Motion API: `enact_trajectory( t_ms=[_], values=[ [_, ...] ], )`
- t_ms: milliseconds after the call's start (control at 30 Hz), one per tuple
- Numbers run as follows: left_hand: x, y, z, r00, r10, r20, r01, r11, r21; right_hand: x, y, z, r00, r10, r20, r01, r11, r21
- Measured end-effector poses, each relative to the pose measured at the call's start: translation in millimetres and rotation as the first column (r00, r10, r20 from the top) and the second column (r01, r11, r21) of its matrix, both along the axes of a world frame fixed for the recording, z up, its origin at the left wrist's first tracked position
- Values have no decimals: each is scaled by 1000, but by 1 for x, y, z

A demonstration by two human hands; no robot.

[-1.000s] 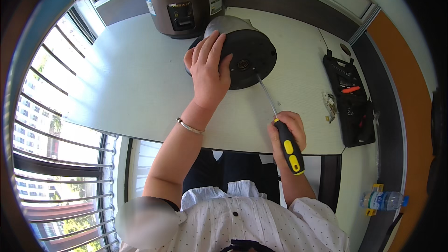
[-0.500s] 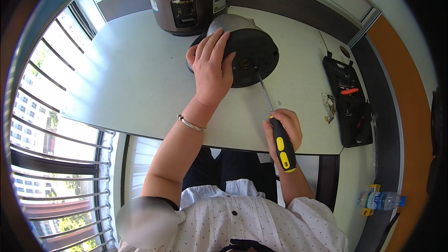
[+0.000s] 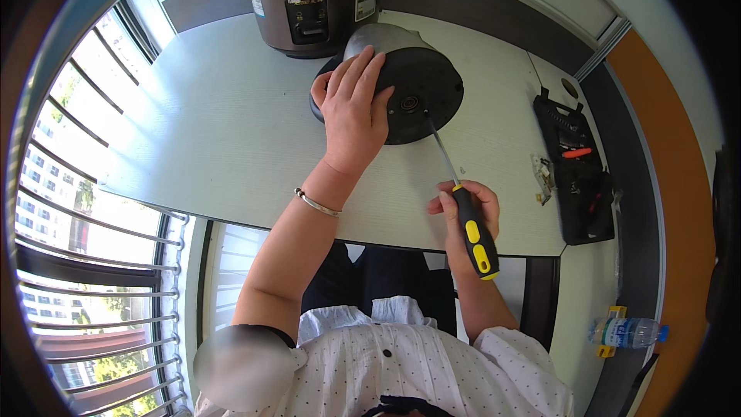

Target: The person uses a screwdriver to remove screws from the base of an electric kettle, detaches the bottom cover, and inspects the internal components. The person then reattaches the cover and places the kettle back on the desk.

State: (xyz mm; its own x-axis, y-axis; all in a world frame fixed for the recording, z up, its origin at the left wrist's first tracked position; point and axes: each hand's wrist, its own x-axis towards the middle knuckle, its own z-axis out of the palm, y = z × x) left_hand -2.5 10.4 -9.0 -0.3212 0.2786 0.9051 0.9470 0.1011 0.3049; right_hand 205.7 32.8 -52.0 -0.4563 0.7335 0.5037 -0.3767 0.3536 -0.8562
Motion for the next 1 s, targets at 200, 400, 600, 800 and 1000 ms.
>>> enact_trajectory(
  t_ms=[200,400,600,800,1000],
  values=[
    [-2,-1,0,1000,4,-1,-4,1000,3,-2,-7,12,998,-63,2,63,990,-130],
    [-1,0,1,1000,-7,-11,7,1000,2,-3,-16,13,998,35,54,-28,992,-124],
    [-1,-1,1,1000,-13,-7,13,1000,11,-6,-12,12,995,41,-90,-59,976,-208],
    [-1,-2,0,1000,-23,-11,23,1000,6,-10,-12,21,989,-137,57,142,985,-103],
    [0,0,1,999,-26,-18,26,999,22,-15,3,-3,958,-284,-33,275,882,383]
  ],
)
